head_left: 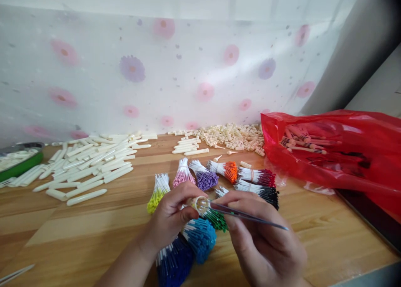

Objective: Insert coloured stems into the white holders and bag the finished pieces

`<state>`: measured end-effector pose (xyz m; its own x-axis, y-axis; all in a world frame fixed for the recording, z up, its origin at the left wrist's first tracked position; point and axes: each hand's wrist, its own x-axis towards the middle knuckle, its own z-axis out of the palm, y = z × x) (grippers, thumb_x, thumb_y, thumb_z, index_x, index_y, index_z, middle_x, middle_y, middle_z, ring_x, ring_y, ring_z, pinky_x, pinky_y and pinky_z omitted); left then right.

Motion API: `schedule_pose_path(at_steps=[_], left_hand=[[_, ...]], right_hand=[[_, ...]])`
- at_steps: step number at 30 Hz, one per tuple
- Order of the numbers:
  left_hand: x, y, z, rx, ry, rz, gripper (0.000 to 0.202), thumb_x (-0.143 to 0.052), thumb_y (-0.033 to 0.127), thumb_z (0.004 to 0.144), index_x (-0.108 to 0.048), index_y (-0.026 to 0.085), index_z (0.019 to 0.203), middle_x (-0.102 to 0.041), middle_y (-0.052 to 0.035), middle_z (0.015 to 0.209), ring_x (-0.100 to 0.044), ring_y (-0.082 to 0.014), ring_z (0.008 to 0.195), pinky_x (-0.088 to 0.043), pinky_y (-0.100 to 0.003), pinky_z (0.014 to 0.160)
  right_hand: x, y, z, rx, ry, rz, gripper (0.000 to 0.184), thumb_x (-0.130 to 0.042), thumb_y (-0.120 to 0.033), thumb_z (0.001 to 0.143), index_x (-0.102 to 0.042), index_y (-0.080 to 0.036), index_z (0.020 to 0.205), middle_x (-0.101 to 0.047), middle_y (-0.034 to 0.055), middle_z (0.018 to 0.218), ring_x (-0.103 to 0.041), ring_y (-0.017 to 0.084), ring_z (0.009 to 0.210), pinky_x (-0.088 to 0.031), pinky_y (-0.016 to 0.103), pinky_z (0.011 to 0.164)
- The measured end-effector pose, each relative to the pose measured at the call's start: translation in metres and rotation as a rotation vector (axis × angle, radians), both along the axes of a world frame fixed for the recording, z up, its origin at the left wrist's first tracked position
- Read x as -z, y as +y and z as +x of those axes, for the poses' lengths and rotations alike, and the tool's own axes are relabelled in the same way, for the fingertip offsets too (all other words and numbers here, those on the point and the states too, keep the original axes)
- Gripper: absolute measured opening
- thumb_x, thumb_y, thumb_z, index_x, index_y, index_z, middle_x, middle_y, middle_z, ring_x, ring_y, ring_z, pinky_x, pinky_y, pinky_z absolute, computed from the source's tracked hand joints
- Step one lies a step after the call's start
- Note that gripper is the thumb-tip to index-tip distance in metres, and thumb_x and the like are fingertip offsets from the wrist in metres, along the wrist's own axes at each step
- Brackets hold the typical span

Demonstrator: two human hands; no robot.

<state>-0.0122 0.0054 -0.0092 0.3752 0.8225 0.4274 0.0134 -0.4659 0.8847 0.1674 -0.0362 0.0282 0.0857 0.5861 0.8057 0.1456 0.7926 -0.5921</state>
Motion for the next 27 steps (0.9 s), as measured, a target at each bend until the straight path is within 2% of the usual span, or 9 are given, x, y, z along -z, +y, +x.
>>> schedule_pose_path(at_steps=[10,13,14,15,18,20,23,25,27], left_hand=[[0.002,0.0,-0.001,0.045,0.012,-0.062,0.038,-0.056,0.054,0.081,-0.068,0.021,0.095,-0.057,-0.0019,0.081,-0.051,-0.0163,0.079,-0.039,-0.026,0.071],[0.004,0.004,-0.004,-0.057,-0.03,-0.131,0.038,-0.059,0.053,0.08,-0.067,0.02,0.099,-0.057,-0.001,0.079,-0.051,-0.014,0.074,-0.04,-0.023,0.068],[0.005,0.006,-0.006,-0.114,-0.057,-0.155,0.038,-0.06,0.051,0.08,-0.066,0.019,0.1,-0.057,-0.0006,0.079,-0.05,-0.0131,0.072,-0.04,-0.023,0.067],[0.006,0.008,-0.007,-0.172,-0.08,-0.172,0.037,-0.06,0.05,0.081,-0.065,0.019,0.1,-0.057,-0.0003,0.078,-0.049,-0.0122,0.069,-0.04,-0.022,0.065],[0.005,0.015,-0.009,-0.31,-0.071,-0.166,0.03,-0.06,0.045,0.082,-0.064,0.017,0.091,-0.058,0.0009,0.073,-0.048,-0.0105,0.062,-0.039,-0.021,0.058],[0.003,0.017,-0.009,-0.381,0.023,-0.116,0.024,-0.059,0.04,0.082,-0.062,0.016,0.08,-0.059,0.0016,0.07,-0.05,-0.0109,0.061,-0.039,-0.021,0.058],[0.001,0.019,-0.009,-0.488,0.26,0.005,0.018,-0.057,0.031,0.082,-0.061,0.017,0.072,-0.06,0.0023,0.066,-0.054,-0.0125,0.063,-0.041,-0.022,0.06],[0.003,0.019,-0.008,-0.512,0.442,0.119,0.01,-0.055,0.021,0.08,-0.063,0.018,0.075,-0.062,0.0016,0.071,-0.057,-0.0138,0.067,-0.043,-0.023,0.063],[0.007,0.019,-0.007,-0.467,0.603,0.242,0.018,-0.053,0.01,0.076,-0.066,0.019,0.083,-0.066,-0.0001,0.081,-0.06,-0.0157,0.075,-0.045,-0.025,0.068]], right_hand=[[-0.001,0.0,0.009,-0.057,-0.002,0.0,0.034,-0.055,0.004,0.076,-0.061,-0.019,0.1,-0.068,0.004,0.087,-0.065,0.017,0.083,-0.054,0.03,0.073],[0.001,0.004,0.034,-0.036,0.03,-0.054,0.027,-0.052,-0.003,0.083,-0.057,-0.02,0.103,-0.064,0.0056,0.09,-0.063,0.018,0.083,-0.052,0.031,0.072],[0.003,0.005,0.044,-0.04,-0.037,-0.09,0.024,-0.05,-0.005,0.084,-0.055,-0.02,0.103,-0.062,0.0054,0.089,-0.062,0.017,0.08,-0.051,0.029,0.068],[0.006,0.006,0.053,-0.059,-0.209,-0.148,0.021,-0.049,-0.007,0.085,-0.054,-0.02,0.101,-0.06,0.0046,0.086,-0.06,0.015,0.075,-0.049,0.027,0.064],[0.025,0.004,0.072,-0.16,-0.946,-0.238,0.016,-0.046,-0.007,0.086,-0.056,-0.02,0.09,-0.059,0.003,0.079,-0.054,0.015,0.066,-0.043,0.026,0.058],[0.043,-0.002,0.076,-0.191,-1.28,-0.202,0.016,-0.045,-0.01,0.088,-0.057,-0.02,0.084,-0.061,0.0028,0.079,-0.054,0.016,0.068,-0.04,0.027,0.059],[0.057,-0.008,0.078,-0.189,-1.42,-0.193,0.013,-0.047,-0.016,0.089,-0.057,-0.02,0.081,-0.062,0.0019,0.081,-0.054,0.016,0.07,-0.039,0.026,0.06],[0.05,-0.004,0.078,-0.194,-1.363,-0.245,0.015,-0.047,-0.018,0.091,-0.058,-0.019,0.081,-0.061,0.0021,0.08,-0.054,0.014,0.07,-0.039,0.024,0.061],[0.034,0.013,0.074,-0.182,-1.25,-0.29,0.019,-0.044,-0.019,0.093,-0.06,-0.018,0.084,-0.061,0.003,0.079,-0.055,0.013,0.071,-0.04,0.022,0.064]])
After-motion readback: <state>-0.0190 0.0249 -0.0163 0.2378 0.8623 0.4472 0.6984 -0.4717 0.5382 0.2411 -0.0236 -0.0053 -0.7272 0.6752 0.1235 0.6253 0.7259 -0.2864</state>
